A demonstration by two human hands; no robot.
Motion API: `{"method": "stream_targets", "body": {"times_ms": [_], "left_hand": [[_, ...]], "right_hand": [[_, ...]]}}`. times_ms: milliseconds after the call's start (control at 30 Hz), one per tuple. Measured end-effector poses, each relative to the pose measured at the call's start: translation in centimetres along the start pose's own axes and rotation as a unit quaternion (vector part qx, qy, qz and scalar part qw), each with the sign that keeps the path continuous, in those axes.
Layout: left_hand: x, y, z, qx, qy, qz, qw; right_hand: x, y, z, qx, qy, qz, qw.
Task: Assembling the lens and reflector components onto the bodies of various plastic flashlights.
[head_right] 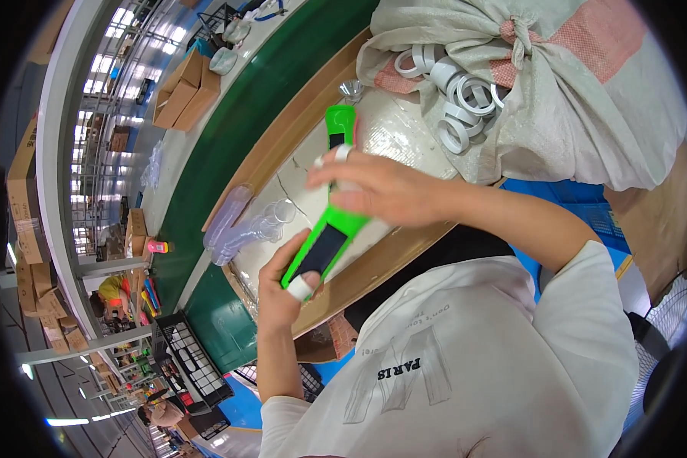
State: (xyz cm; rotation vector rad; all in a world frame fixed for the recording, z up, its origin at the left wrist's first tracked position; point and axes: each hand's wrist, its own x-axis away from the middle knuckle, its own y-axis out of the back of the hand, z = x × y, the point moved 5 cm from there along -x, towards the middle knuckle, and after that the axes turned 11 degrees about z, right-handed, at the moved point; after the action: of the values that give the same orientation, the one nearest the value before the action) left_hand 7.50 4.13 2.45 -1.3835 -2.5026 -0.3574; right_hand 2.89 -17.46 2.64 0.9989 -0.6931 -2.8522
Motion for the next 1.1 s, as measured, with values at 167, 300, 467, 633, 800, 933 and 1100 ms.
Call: {"method": "stream_targets", "body": {"times_ms": [167, 300, 467, 633, 800, 933, 1100], "left_hand": [[-1.4, -2.0, -5.1, -0.328, -0.167, 0.024, 0.930], [-2.0, -2.4, -4.0, -0.347, -0.194, -0.011, 0.917], [-1.4, -2.6, 3.8, 0.502, -0.023, 0.056, 0.863], [-0.9, -5.3, 3.8, 0.132, -0.044, -0.043, 0.989], [-1.1, -6.5, 2.7, 0.222, 0.012, 0.006, 0.975], [-0.3, -8.4, 2.5, 0.437, -0.023, 0.102, 0.893], [0.8, -10.6, 2.5, 0.464, 0.003, 0.111, 0.879]], "right_hand": [[1.6, -1.5, -2.8, -0.327, -0.289, -0.073, 0.897], [1.1, -1.9, -5.2, -0.425, -0.356, -0.087, 0.828], [-0.3, -0.8, -2.4, -0.544, -0.248, 0.000, 0.802], [1.6, -2.9, -2.2, -0.510, -0.269, -0.065, 0.814], [0.3, -4.3, -1.1, -0.597, -0.243, -0.105, 0.758], [0.5, -5.6, -0.6, -0.671, -0.221, -0.093, 0.702], [0.7, -6.0, 0.5, -0.652, -0.194, -0.107, 0.725]]}}
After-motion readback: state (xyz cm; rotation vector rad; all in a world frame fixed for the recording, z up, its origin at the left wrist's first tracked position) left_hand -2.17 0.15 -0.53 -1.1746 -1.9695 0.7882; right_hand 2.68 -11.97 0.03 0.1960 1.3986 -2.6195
